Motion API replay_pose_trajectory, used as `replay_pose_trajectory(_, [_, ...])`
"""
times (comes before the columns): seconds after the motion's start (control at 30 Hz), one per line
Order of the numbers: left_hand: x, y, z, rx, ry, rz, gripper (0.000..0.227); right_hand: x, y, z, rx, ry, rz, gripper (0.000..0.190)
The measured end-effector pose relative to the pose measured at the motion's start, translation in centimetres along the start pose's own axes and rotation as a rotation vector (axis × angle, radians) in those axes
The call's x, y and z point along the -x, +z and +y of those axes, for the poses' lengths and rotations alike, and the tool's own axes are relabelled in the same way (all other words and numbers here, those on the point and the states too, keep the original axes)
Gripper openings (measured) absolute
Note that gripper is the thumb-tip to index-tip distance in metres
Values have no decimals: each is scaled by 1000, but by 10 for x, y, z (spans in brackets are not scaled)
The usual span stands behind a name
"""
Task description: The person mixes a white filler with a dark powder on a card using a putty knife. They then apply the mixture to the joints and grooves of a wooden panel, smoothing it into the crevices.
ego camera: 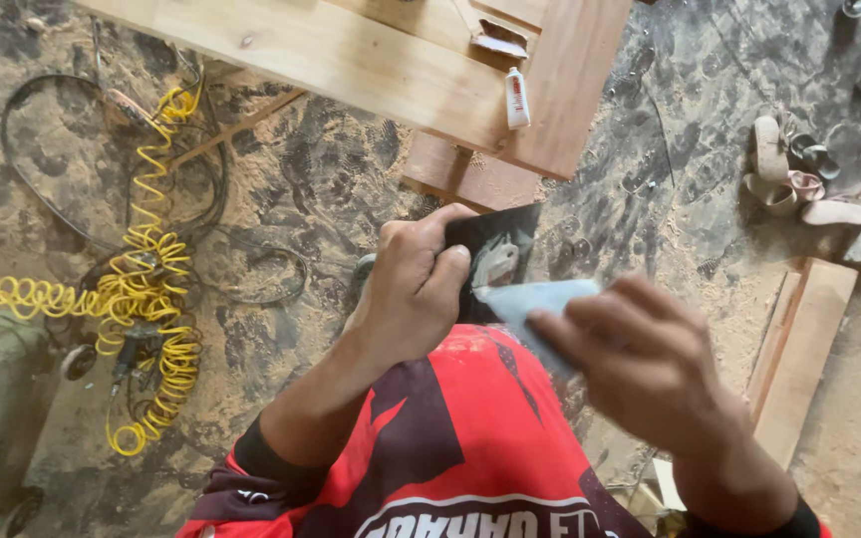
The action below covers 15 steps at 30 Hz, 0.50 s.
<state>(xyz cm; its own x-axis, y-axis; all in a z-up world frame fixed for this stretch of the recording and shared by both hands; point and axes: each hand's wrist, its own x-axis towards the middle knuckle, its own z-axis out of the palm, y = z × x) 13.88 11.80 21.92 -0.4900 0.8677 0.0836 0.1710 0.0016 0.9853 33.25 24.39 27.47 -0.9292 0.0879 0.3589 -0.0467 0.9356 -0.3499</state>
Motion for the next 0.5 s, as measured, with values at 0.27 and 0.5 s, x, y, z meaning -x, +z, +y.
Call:
replay_pose_trajectory(0.27, [-2, 17, -8, 29, -48, -23, 25, 11, -2, 7, 16, 133, 50, 22])
replay_pose_trajectory(0.5, [-14, 35, -5, -274, 297, 99, 22, 28, -5, 21, -40, 60, 26, 22])
